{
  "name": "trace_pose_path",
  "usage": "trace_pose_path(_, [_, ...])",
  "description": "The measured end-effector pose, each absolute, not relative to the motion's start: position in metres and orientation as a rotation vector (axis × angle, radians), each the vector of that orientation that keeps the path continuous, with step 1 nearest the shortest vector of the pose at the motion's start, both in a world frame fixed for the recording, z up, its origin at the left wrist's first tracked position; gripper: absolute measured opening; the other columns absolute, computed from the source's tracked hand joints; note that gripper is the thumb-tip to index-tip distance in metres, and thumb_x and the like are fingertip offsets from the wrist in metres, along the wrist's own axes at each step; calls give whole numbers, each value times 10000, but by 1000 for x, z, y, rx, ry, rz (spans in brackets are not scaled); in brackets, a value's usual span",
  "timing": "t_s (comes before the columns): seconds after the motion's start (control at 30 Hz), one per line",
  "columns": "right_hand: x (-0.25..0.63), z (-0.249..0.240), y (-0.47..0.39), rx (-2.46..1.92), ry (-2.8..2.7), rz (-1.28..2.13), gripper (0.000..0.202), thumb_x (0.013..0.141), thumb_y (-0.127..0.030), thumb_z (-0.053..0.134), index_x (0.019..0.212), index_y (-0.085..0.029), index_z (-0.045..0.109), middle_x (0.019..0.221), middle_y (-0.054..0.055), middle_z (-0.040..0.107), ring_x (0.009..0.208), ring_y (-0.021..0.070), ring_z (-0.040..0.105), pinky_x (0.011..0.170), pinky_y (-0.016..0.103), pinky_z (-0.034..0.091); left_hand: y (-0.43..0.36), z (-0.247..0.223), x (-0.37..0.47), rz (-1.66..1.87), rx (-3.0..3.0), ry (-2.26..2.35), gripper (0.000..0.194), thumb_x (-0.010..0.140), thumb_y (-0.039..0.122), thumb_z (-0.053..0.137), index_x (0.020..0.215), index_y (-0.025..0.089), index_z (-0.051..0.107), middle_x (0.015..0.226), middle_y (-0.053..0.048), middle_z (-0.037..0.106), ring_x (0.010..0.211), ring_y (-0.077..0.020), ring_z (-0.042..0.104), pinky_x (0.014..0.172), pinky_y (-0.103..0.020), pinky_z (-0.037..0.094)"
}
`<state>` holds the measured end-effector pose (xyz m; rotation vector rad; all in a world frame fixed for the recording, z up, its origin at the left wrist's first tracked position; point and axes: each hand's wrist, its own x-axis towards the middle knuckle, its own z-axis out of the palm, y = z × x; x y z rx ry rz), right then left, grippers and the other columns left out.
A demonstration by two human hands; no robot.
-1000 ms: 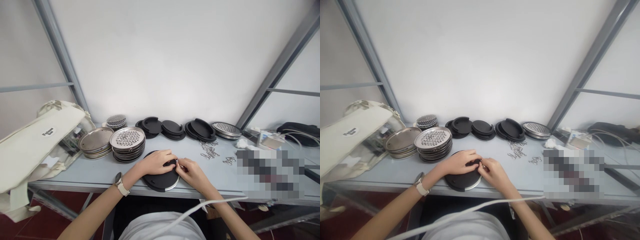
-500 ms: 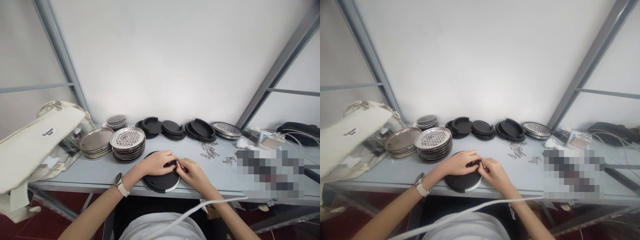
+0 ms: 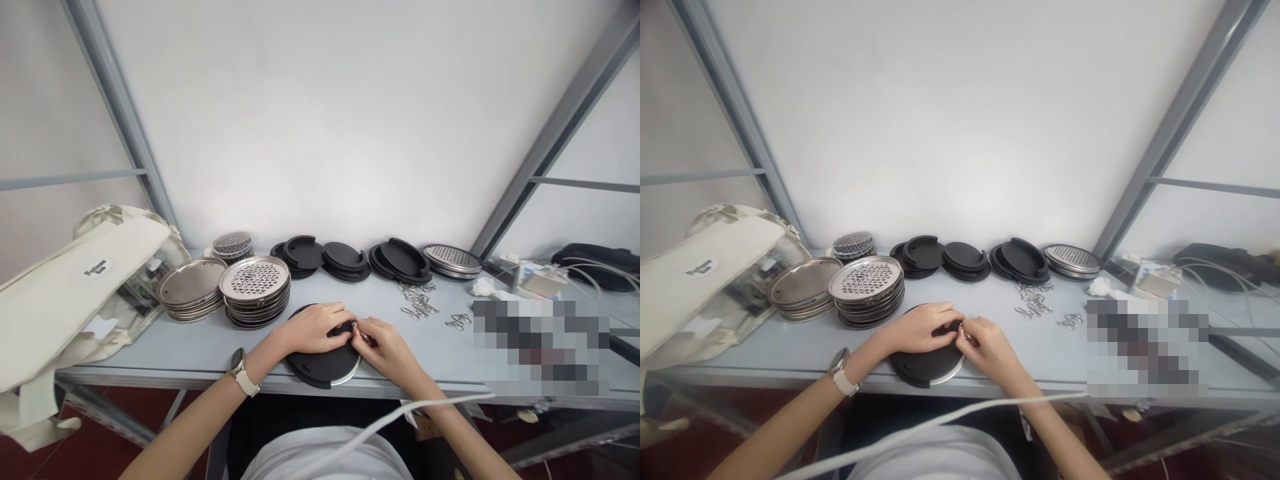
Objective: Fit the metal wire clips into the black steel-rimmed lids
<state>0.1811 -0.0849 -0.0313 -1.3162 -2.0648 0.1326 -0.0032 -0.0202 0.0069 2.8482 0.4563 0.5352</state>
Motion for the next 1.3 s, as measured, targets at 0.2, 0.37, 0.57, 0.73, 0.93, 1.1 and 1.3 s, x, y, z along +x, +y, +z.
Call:
trace_pose_path(0.2, [181, -30, -85, -1318, -2068, 124, 294, 884, -192, 431, 602, -203, 352, 555, -31, 424, 562, 124, 450, 554, 231, 323, -19, 5, -2, 548, 2847, 452, 186, 905, 270, 492, 1068, 196, 544, 900, -23, 546, 801, -148, 544, 702, -243, 401])
trace_pose_path(0.37, [180, -30, -86, -1283, -2075, 128, 303, 887, -189, 420, 596, -203, 338, 557, -35, 411, 558, 118, 443, 556, 229, 323, -19, 4, -3, 542, 2860, 478, 190, 911, 285, 488, 1062, 196, 560, 890, -23, 540, 772, -140, 541, 674, -234, 395])
trace_pose_path(0.57, [179, -30, -87, -1301, -2080, 146, 307, 902, -200, 405, 599, -203, 351, 560, -36, 412, 567, 120, 442, 564, 233, 321, -19, 4, -3, 536, 2861, 505, 216, 918, 296, 476, 1090, 202, 566, 903, -26, 543, 780, -142, 546, 686, -240, 398])
trace_pose_path(0.73, [180, -29, -83, -1371, -2034, 288, 269, 935, -252, 386, 680, -196, 449, 598, -32, 488, 548, 113, 447, 539, 227, 324, -19, 4, -2, 522, 2848, 525, 198, 903, 283, 490, 1067, 203, 566, 885, -20, 540, 781, -145, 544, 690, -245, 400])
trace_pose_path(0.93, [181, -30, -80, -1408, -2011, 305, 296, 937, -265, 376, 664, -193, 465, 586, -26, 509, 532, 114, 440, 511, 226, 311, -19, 3, -2, 531, 2854, 534, 187, 903, 279, 490, 1054, 198, 564, 888, -19, 538, 774, -144, 541, 694, -248, 404])
trace_pose_path(1.1, [181, -30, -80, -1430, -2009, 254, 302, 931, -258, 383, 654, -190, 484, 579, -19, 527, 515, 114, 440, 501, 232, 302, -18, 4, -2, 526, 2867, 535, 179, 904, 286, 493, 1045, 199, 562, 878, -20, 539, 772, -148, 540, 682, -247, 398])
trace_pose_path(1.3, [181, -31, -79, -1446, -2002, 258, 302, 941, -250, 369, 681, -191, 510, 600, -13, 563, 513, 120, 465, 512, 237, 304, -18, 4, -2, 539, 2870, 527, 149, 901, 287, 499, 994, 187, 560, 859, -15, 529, 758, -141, 530, 672, -243, 395])
